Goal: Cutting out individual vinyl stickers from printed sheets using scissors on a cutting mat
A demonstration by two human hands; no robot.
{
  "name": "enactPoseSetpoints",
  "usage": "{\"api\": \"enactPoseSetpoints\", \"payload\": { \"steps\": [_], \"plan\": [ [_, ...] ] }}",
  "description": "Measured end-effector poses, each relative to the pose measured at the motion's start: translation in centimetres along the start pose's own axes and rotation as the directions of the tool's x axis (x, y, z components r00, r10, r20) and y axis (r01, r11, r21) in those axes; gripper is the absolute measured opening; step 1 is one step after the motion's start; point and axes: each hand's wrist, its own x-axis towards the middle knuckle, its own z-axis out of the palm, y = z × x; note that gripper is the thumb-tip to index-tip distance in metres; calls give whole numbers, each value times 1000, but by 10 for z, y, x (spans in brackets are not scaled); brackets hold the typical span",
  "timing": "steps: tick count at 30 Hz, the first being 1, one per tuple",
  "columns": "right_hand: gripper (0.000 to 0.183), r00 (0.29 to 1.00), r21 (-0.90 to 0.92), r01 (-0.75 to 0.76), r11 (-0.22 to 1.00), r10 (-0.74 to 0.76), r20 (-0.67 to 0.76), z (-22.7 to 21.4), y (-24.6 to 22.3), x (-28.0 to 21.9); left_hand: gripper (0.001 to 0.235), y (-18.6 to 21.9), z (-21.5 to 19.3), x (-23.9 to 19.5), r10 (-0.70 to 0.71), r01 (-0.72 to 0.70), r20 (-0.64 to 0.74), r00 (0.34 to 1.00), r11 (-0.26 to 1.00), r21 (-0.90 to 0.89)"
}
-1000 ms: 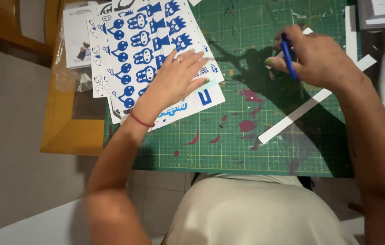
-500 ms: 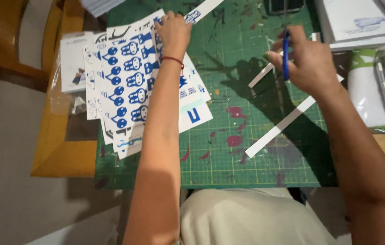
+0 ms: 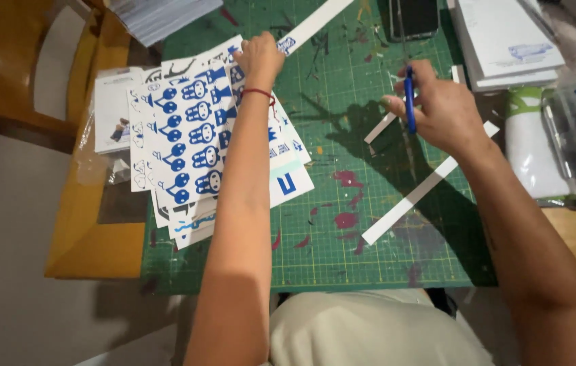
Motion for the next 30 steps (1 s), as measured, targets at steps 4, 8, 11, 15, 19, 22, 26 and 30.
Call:
{"api": "enactPoseSetpoints", "payload": {
  "steps": [4,8,11,15,19,22,26,30],
  "plan": [
    [63,998,-6,-63,998,63,32,-1,-3,1,71,4,0,-4,-14,15,-52,999,1000,17],
    [60,999,-29,-23,999,24,25,4,4,0,72,5,8,-7,-10,11,-68,998,1000,17],
    [59,999,-19,-34,999,34,21,0,-1,2,32,13,1,-3,155,-126,-150,976,974,188],
    [61,1000,-27,-22,999,22,9,-1,1,0,23,21,-4,2,360,-283,-215,908,904,320],
    [60,997,-3,-71,997,71,43,-5,-4,0,9,19,-42,2,421,-326,-304,854,890,318],
    [54,995,17,-91,996,90,43,1,-1,-2,9,-8,-73,-5,531,-226,-582,616,827,515],
    [57,999,-57,-32,998,34,28,3,2,-1,28,-49,-157,-80,571,-261,-385,725,745,614],
    [57,997,-32,-48,998,49,54,3,-8,-4,14,-105,-183,-162,318,-75,-217,923,701,709]
  ]
}}
